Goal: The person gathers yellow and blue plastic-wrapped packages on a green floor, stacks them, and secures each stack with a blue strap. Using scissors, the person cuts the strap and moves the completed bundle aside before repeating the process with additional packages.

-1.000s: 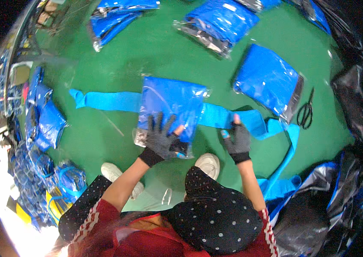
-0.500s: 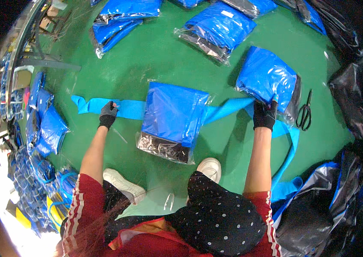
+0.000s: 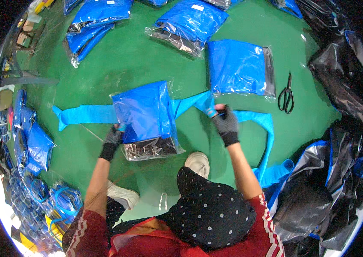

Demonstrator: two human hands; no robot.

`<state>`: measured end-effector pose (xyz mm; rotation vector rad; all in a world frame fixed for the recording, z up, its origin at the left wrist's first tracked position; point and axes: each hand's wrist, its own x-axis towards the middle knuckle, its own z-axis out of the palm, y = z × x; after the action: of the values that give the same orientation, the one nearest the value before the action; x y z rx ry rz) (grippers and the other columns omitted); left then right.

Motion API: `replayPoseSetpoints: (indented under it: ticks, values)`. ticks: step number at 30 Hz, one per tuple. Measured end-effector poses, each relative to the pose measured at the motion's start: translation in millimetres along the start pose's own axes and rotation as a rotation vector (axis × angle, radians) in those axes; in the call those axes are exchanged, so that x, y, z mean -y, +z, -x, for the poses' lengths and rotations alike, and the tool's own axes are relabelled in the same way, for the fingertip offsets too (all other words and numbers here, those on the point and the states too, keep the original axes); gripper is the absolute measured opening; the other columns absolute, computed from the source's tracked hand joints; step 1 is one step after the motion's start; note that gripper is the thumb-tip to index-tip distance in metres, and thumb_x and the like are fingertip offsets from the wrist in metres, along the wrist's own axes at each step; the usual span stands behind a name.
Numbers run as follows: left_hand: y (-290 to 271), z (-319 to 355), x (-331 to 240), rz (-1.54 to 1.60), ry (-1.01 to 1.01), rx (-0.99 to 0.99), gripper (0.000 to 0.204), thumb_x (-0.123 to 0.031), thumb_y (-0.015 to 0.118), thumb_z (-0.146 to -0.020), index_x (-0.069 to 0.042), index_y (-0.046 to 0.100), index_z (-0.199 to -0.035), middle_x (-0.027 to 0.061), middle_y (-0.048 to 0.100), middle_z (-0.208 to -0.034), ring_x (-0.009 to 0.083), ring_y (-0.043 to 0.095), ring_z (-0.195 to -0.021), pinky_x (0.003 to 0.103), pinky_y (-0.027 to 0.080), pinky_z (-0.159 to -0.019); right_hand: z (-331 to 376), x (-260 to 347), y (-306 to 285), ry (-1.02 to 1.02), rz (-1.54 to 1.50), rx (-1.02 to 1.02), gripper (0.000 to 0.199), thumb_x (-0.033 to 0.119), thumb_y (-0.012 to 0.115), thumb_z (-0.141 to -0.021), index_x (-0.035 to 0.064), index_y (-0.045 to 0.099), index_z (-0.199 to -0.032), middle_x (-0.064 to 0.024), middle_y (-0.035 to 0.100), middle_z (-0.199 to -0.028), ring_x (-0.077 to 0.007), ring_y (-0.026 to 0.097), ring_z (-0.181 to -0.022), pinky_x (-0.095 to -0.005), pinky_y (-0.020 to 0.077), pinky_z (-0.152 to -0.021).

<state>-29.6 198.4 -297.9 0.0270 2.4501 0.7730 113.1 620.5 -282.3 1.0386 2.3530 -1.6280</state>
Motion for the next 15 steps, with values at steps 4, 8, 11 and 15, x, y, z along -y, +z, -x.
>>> replayPoseSetpoints:
  ticks: [4,8,11,15]
  values:
    - [26.1,25.5,-48.4,0.381,0.091,-0.021,0.060,-0.042,0.065,-0.081,0.002,0.050,-0.118,0.0206,0.059,-0.106,0.0313,0.058,-0.097,0.036,0.045,-0.084,28.0,36.5,92.1,-0.270,-0.020,0.334,0.079,0.035,0.074,-0.075,-0.0027,0.033,-0.131,-0.0187,0.052,-0.118,-0.0241,0.052,-0.106,-0.0337,0.0429,-0.091]
    - [7.3,9.6,-48.3,0.489,-0.061,-0.078,0.044,-0.024,0.065,-0.083,-0.005,0.051,-0.120,0.0165,0.060,-0.101,0.0286,0.059,-0.091,0.036,0.046,-0.082,30.0,18.7,98.4,0.014,-0.123,0.204,0.104,0.042,0.081,-0.062,-0.0088,0.024,-0.133,-0.0240,0.043,-0.127,-0.0304,0.045,-0.117,-0.0368,0.0382,-0.098]
    - [-1.6,-21.7,-31.4,0.090,0.432,-0.386,0.033,-0.018,0.062,-0.081,-0.008,0.055,-0.112,0.0146,0.060,-0.093,0.0302,0.058,-0.086,0.038,0.046,-0.078,29.8,9.4,85.5,-0.059,-0.103,0.042,0.097,0.035,0.082,-0.064,-0.0079,0.027,-0.132,-0.0221,0.042,-0.128,-0.0275,0.043,-0.118,-0.0358,0.0368,-0.099]
    - [-31.3,-56.6,-0.8,-0.308,0.518,-0.236,0.018,-0.016,0.058,-0.079,-0.007,0.058,-0.095,0.0155,0.058,-0.084,0.0352,0.057,-0.080,0.042,0.046,-0.072,31.3,2.4,57.1,-0.241,-0.152,0.100,0.079,0.025,0.078,-0.070,-0.0026,0.033,-0.130,-0.0182,0.046,-0.121,-0.0288,0.047,-0.113,-0.0369,0.0377,-0.097]
